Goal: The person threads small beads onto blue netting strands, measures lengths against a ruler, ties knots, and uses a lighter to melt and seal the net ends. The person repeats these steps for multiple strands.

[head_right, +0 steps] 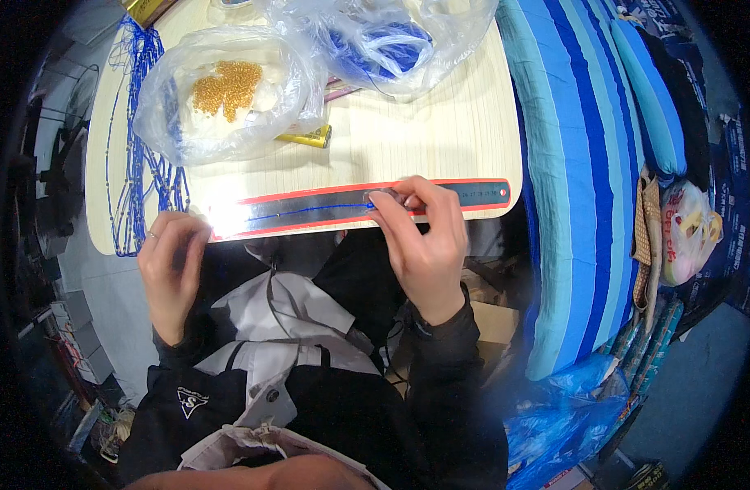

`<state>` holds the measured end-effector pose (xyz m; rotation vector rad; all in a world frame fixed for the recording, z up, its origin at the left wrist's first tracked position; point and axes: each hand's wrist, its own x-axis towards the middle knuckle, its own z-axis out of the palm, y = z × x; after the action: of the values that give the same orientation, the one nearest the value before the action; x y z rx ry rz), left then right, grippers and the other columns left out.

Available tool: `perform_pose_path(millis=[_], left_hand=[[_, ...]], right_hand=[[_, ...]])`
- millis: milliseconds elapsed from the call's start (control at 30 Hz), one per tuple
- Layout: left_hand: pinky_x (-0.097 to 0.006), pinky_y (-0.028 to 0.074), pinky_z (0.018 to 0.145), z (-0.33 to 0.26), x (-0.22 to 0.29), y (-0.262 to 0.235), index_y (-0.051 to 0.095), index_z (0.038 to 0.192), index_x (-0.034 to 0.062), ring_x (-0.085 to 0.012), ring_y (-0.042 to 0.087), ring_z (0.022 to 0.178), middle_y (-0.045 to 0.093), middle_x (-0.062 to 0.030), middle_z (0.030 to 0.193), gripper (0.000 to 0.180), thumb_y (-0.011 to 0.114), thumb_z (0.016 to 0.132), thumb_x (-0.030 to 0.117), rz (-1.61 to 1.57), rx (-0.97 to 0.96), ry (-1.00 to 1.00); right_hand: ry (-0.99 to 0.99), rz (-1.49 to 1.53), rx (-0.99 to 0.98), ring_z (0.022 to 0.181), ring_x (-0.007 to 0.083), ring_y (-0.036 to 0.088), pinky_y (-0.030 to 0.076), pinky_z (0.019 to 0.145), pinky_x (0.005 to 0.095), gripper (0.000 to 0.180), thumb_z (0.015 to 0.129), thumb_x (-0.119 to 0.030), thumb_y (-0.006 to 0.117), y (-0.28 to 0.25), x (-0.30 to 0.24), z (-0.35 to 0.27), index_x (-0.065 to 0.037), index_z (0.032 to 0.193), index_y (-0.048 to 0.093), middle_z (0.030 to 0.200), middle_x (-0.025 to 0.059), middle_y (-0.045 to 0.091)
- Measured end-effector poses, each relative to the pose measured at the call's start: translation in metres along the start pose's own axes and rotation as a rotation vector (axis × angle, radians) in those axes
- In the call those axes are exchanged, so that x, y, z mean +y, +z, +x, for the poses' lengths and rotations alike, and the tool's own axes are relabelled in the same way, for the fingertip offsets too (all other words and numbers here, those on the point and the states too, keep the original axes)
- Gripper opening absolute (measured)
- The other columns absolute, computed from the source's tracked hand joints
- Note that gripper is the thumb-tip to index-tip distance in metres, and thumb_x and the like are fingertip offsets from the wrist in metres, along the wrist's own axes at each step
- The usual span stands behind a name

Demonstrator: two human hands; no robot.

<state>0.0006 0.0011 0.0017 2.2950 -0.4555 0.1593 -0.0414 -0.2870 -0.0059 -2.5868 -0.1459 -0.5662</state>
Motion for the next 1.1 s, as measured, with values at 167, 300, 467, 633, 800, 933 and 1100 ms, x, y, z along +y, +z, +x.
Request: perform_pose_path(millis=[167, 300, 467, 633, 800, 933, 1100], left_hand=[[-0.033, 0.047, 0.066, 0.001, 0.000, 0.001, 0.061, 0.087, -0.0031, -0.0281, 0.060, 0.074, 0.060, -0.0135, 0.083, 0.015, 0.066, 0.076, -0.011, -0.015, 0.009, -0.010], [-0.034, 0.047, 0.067, 0.001, -0.001, 0.001, 0.062, 0.087, -0.0029, -0.0281, 0.060, 0.075, 0.060, -0.0132, 0.083, 0.014, 0.066, 0.076, -0.011, -0.022, 0.010, -0.001], [-0.034, 0.047, 0.067, 0.000, 0.000, 0.002, 0.062, 0.087, -0.0029, -0.0279, 0.060, 0.075, 0.060, -0.0130, 0.082, 0.014, 0.066, 0.076, -0.011, -0.029, 0.012, -0.005], [-0.034, 0.046, 0.066, 0.000, 0.000, 0.002, 0.062, 0.087, -0.0030, -0.0278, 0.059, 0.075, 0.059, -0.0130, 0.082, 0.014, 0.066, 0.076, -0.011, -0.023, 0.012, -0.006], [-0.034, 0.047, 0.066, 0.000, 0.000, 0.003, 0.062, 0.087, -0.0031, -0.0276, 0.060, 0.075, 0.059, -0.0130, 0.082, 0.014, 0.066, 0.076, -0.010, -0.029, 0.010, -0.013], [-0.033, 0.047, 0.066, 0.000, 0.001, 0.003, 0.062, 0.086, -0.0032, -0.0275, 0.060, 0.074, 0.059, -0.0129, 0.082, 0.013, 0.066, 0.076, -0.010, -0.022, 0.007, -0.009], [-0.033, 0.047, 0.065, 0.000, 0.001, 0.002, 0.062, 0.086, -0.0032, -0.0274, 0.060, 0.074, 0.060, -0.0129, 0.082, 0.013, 0.066, 0.076, -0.011, -0.021, 0.006, -0.015]], right_hand=[[-0.155, -0.094, -0.115, 0.084, 0.0260, 0.058, 0.048, 0.077, 0.0360, 0.020, 0.072, 0.002, 0.067, -0.001, -0.001, 0.015, -0.001, 0.092, 0.062, 0.099, 0.0098, 0.059], [-0.228, -0.151, -0.122, 0.088, 0.0268, 0.059, 0.048, 0.080, 0.0388, 0.020, 0.074, -0.001, 0.066, -0.001, 0.000, 0.017, 0.000, 0.093, 0.060, 0.099, 0.0111, 0.061], [-0.288, -0.106, -0.086, 0.081, 0.0298, 0.058, 0.048, 0.074, 0.0394, 0.026, 0.073, 0.009, 0.068, -0.004, 0.002, 0.016, -0.001, 0.095, 0.058, 0.088, 0.0106, 0.062], [-0.277, -0.134, -0.117, 0.080, 0.0288, 0.059, 0.049, 0.073, 0.0382, 0.026, 0.071, 0.007, 0.070, -0.010, 0.003, 0.015, -0.001, 0.095, 0.064, 0.087, 0.0098, 0.062], [-0.274, -0.170, -0.077, 0.080, 0.0277, 0.059, 0.049, 0.072, 0.0378, 0.025, 0.069, 0.005, 0.073, -0.012, 0.006, 0.013, -0.002, 0.091, 0.066, 0.087, 0.0089, 0.062], [-0.269, -0.167, -0.078, 0.079, 0.0259, 0.060, 0.049, 0.071, 0.0367, 0.026, 0.067, 0.006, 0.073, -0.015, 0.008, 0.012, -0.003, 0.091, 0.067, 0.086, 0.0078, 0.062], [-0.265, -0.164, -0.077, 0.075, 0.0239, 0.061, 0.049, 0.068, 0.0345, 0.026, 0.068, 0.005, 0.071, -0.019, 0.013, 0.011, -0.005, 0.092, 0.068, 0.085, 0.0062, 0.063]])
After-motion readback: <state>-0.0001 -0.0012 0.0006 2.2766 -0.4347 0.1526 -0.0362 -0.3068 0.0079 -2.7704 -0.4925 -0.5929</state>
